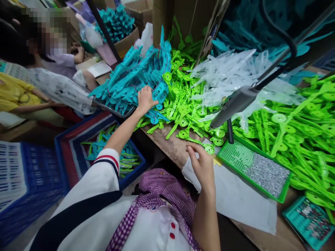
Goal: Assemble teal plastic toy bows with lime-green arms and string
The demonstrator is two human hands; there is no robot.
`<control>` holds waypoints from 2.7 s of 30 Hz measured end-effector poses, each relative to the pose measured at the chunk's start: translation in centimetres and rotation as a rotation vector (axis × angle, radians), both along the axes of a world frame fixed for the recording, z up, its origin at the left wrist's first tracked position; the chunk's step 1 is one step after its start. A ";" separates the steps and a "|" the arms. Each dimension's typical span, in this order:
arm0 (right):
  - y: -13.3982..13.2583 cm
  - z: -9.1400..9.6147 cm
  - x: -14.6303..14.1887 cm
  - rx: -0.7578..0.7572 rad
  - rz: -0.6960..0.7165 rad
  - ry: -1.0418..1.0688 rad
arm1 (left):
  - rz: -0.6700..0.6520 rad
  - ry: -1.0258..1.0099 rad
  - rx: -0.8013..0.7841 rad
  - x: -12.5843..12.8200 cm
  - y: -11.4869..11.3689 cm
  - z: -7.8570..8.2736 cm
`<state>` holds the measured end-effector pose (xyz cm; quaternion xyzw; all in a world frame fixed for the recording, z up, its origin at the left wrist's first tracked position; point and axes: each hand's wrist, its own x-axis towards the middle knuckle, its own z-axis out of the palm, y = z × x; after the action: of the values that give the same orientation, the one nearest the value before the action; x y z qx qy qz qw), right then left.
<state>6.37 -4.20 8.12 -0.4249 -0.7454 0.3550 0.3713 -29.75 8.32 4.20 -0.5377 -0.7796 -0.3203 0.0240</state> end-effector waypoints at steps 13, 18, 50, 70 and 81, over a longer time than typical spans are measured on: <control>0.4 -2.7 -6.5 -0.035 0.120 0.053 | -0.025 -0.049 0.093 -0.9 0.9 0.9; 6.8 -1.5 -13.2 0.046 0.056 0.228 | -0.094 0.099 0.130 0.6 -2.5 2.2; -10.3 -8.5 6.2 -0.535 -0.232 0.633 | -0.523 -0.844 0.176 19.9 -21.4 -1.2; -3.6 -8.6 12.4 -0.282 -0.714 0.925 | -1.243 -0.628 -0.501 33.4 -16.0 -5.3; 0.8 -11.7 12.2 -0.241 -0.817 0.711 | -1.254 -0.552 -0.428 32.9 -11.4 -8.1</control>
<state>18.54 -3.38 -3.59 -0.5729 -0.3031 0.3865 0.6562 3.18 -3.06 -3.92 -0.7766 -0.3472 -0.2382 -0.4685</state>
